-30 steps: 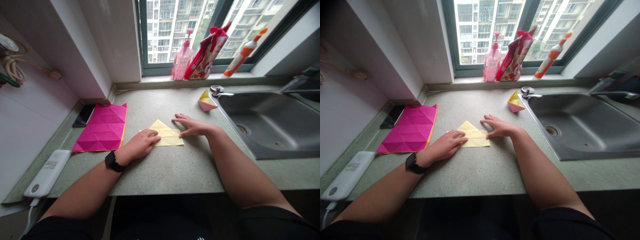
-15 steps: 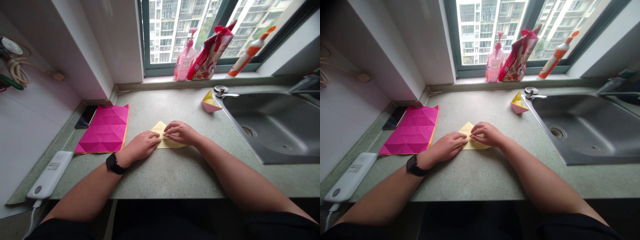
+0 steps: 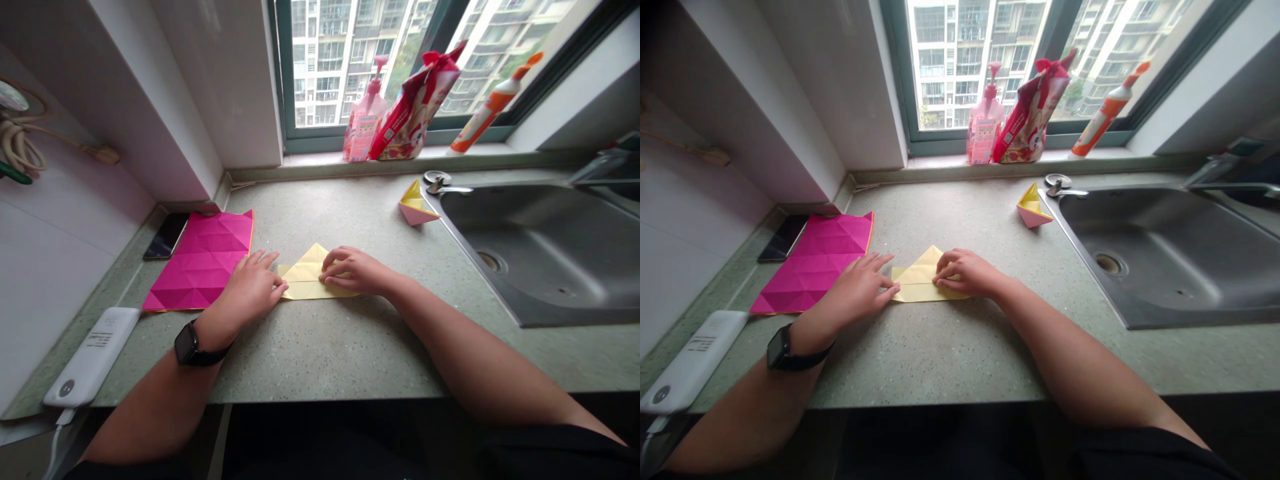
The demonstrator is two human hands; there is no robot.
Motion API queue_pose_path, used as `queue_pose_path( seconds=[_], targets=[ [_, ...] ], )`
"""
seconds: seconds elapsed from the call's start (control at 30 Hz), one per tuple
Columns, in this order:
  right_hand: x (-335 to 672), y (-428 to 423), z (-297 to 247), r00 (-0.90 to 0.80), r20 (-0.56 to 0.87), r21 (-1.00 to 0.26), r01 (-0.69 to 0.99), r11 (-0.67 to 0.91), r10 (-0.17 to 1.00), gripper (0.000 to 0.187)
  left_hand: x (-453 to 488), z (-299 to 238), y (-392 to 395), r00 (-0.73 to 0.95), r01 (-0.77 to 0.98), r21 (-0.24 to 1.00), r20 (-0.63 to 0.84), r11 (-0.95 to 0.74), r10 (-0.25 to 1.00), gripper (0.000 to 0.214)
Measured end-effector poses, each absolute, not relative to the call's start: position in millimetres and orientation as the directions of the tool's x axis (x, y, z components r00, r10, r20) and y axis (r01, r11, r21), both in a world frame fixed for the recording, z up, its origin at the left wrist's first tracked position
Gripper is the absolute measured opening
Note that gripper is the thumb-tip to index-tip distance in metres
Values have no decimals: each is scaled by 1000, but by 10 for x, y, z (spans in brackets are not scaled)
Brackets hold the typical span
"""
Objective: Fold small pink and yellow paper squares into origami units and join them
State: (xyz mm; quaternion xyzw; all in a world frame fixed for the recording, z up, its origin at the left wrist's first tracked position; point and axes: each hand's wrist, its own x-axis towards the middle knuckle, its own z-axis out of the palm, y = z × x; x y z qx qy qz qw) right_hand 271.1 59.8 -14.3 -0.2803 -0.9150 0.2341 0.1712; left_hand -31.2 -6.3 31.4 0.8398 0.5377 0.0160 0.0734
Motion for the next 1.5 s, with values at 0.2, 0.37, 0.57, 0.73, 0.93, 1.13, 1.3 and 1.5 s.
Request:
queue_pose_path(
  seconds=[0.2,0.37,0.57,0.73,0.93,1.13,1.3,1.5],
  targets=[
    [2714,599,-134,-783,182,-540,426,726,595,18,-382,346,-90,375,926,61,-28,-372,927,28],
    [2713,604,-158,-777,185,-537,432,724,601,18,-326,316,-16,356,910,114,274,-398,893,28],
    [2714,635,-227,-779,239,-538,390,747,579,16,-154,160,-53,641,671,250,277,-698,715,22],
    [2678,645,-265,-744,208,-525,463,715,634,14,-52,28,-84,723,626,267,154,-733,673,23],
    [2612,647,-311,-675,185,-490,566,662,714,31,-9,59,-70,726,636,270,107,-723,679,29],
    [2625,641,-332,-672,188,-445,592,672,717,36,-4,66,-98,688,679,266,93,-684,720,29],
    [2704,639,-335,-649,169,-441,624,646,742,49,-49,127,-129,579,779,222,101,-586,809,24],
    [2902,731,-390,-595,102,-460,683,568,797,87,-181,217,-112,419,892,157,61,-423,906,29]
  ],
)
